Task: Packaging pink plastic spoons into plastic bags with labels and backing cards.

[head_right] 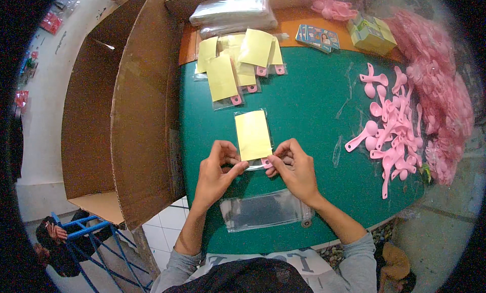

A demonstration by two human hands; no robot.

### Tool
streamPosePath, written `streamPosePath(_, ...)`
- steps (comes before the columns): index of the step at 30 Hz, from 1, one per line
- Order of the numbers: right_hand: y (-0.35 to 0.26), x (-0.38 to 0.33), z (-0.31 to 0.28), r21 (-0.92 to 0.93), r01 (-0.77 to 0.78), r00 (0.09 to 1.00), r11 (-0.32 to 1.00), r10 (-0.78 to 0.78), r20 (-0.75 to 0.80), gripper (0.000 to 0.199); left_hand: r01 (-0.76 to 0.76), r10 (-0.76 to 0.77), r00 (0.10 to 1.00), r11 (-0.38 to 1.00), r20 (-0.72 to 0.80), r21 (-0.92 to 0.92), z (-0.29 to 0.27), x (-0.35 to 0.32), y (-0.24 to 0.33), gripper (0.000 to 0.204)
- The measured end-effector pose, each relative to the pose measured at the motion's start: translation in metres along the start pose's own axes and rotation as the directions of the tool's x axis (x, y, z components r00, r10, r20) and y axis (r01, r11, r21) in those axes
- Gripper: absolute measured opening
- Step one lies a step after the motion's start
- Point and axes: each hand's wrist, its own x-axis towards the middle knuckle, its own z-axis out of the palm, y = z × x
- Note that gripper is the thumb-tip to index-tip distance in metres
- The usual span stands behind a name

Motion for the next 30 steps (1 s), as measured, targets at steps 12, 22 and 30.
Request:
streamPosePath(12,0.003,-0.001,0.001,-0.018,0.052,0.998,0.998,-0.052,0.018,0.029,-0.103,0.102,0.995,0.992,0.020,0.070,-0.001,-0.001,0.001,0.042)
streamPosePath(22,-0.050,-0.004,-0.119,-0.903,0.281,0.922,0.324,-0.352,0.161,0.029,-0.427,0.557,0.825,0.721,-0.091,0.547,-0.020,0.041,0.057,0.050)
streamPosePath(30,-0.042,-0.008,-0.157,-0.983,0.143,0.955,0.114,-0.275,0.107,0.026,-0.580,0.322,0.789,0.670,0.523,0.463,0.054,-0.028,0.028,0.036)
